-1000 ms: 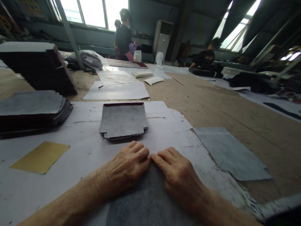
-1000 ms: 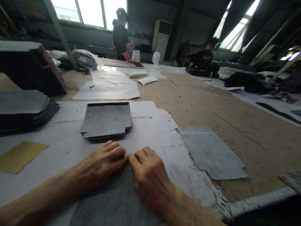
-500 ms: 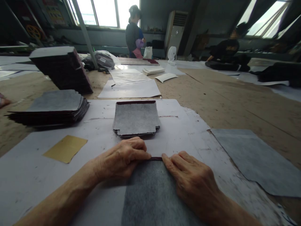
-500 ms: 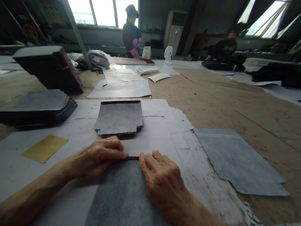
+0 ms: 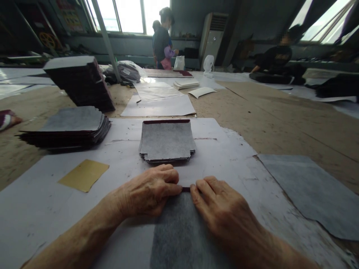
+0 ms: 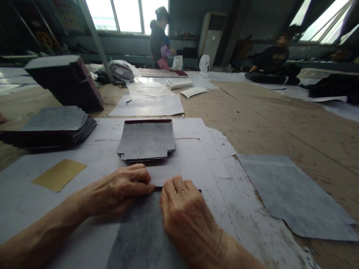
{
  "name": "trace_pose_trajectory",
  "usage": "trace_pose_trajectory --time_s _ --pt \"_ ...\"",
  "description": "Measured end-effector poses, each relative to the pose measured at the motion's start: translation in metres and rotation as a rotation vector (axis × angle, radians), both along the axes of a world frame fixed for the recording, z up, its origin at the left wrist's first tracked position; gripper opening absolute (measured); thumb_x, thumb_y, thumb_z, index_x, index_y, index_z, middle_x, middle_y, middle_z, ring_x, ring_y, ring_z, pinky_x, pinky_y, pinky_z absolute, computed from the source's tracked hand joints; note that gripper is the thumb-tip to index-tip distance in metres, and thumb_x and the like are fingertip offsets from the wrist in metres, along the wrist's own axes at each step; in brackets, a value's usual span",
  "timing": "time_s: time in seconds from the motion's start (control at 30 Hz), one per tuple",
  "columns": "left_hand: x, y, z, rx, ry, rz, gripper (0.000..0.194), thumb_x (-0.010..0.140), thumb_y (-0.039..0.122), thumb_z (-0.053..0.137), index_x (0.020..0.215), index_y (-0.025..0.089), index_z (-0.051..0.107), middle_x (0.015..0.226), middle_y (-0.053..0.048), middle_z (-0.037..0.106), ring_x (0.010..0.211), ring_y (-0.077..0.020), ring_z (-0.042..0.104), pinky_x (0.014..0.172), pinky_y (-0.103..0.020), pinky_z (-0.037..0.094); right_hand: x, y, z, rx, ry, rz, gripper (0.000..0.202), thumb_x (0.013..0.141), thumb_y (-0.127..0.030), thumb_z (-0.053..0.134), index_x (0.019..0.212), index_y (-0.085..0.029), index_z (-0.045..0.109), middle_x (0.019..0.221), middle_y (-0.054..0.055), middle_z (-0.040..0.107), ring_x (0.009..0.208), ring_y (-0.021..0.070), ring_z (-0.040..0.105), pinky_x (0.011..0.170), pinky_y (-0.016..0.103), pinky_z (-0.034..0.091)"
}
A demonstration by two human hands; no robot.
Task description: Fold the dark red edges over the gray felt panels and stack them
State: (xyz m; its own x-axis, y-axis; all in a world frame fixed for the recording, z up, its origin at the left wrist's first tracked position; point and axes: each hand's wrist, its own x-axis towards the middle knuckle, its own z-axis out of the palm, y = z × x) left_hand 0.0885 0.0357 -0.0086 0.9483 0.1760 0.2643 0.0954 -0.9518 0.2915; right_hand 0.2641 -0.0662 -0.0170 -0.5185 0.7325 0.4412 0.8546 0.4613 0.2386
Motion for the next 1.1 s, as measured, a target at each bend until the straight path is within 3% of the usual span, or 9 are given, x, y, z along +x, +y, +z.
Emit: trace_pose_trajectory --time_s 0.2,0.33,0.57,0.8,0.9,1.0,1.1 --pt "-0.004 0.004 -0.003 -0.078 -0.045 -0.010 0.026 0.079 0.005 0.040 0.087 0.014 0.063 0.078 -0.005 0.053 0.071 -0.0129 0.047 0.067 -0.025 0.042 0.002 0.008 -0.013 -0.024 0.196 0.166 0.031 0.082 -0.001 0.030 0.073 -0.011 0.058 0.069 0.007 0.054 0.062 0.0179 0.045 0.056 0.030 0.041" --pt "-0.014 0.006 -0.006 -0.123 -0.101 0.030 0.027 0.082 0.006 0.041 0.097 0.015 0.062 0.081 -0.005 0.056 0.074 -0.0121 0.049 0.069 -0.025 0.042 0.007 0.010 -0.012 -0.016 0.250 0.185 0.031 0.086 -0.004 0.030 0.086 -0.008 0.061 0.069 0.006 0.054 0.061 0.0168 0.045 0.055 0.030 0.039" --pt "-0.027 -0.002 -0.010 -0.012 -0.133 0.088 0.029 0.081 0.003 0.038 0.101 0.012 0.058 0.083 -0.007 0.055 0.074 -0.0144 0.047 0.066 -0.028 0.043 0.003 0.011 -0.010 -0.033 0.235 0.171 0.035 0.089 -0.006 0.028 0.099 -0.010 0.061 0.074 0.006 0.056 0.062 0.0154 0.047 0.057 0.028 0.040" --pt "-0.027 -0.007 -0.015 0.082 -0.118 0.074 0.029 0.079 0.002 0.036 0.101 0.007 0.054 0.083 -0.010 0.052 0.076 -0.0177 0.045 0.068 -0.033 0.044 -0.001 0.007 -0.003 -0.075 0.072 0.137 0.037 0.075 0.002 0.036 0.100 -0.009 0.061 0.080 0.008 0.056 0.067 0.0191 0.048 0.058 0.031 0.042" --pt "-0.025 -0.008 -0.014 0.073 -0.085 0.068 0.028 0.079 0.003 0.035 0.100 0.008 0.054 0.081 -0.009 0.051 0.074 -0.0178 0.044 0.068 -0.033 0.043 -0.010 0.010 0.003 -0.101 -0.031 0.110 0.033 0.067 0.004 0.039 0.087 -0.009 0.062 0.076 0.009 0.054 0.065 0.0213 0.046 0.054 0.034 0.040" --pt "-0.025 -0.009 -0.012 0.101 -0.050 0.051 0.026 0.077 0.004 0.037 0.096 0.009 0.054 0.079 -0.009 0.051 0.072 -0.0182 0.044 0.066 -0.034 0.042 -0.016 0.018 0.000 -0.180 0.129 0.193 0.026 0.070 0.002 0.038 0.073 -0.012 0.059 0.072 0.008 0.052 0.065 0.0195 0.043 0.054 0.032 0.039" --pt "-0.031 -0.008 -0.010 0.145 -0.039 0.042 0.026 0.077 0.008 0.040 0.099 0.010 0.053 0.080 -0.009 0.053 0.072 -0.0187 0.046 0.065 -0.036 0.041 -0.015 0.025 -0.010 -0.241 0.376 0.264 0.028 0.076 0.000 0.033 0.076 -0.011 0.059 0.074 0.008 0.051 0.069 0.0180 0.043 0.056 0.029 0.040"
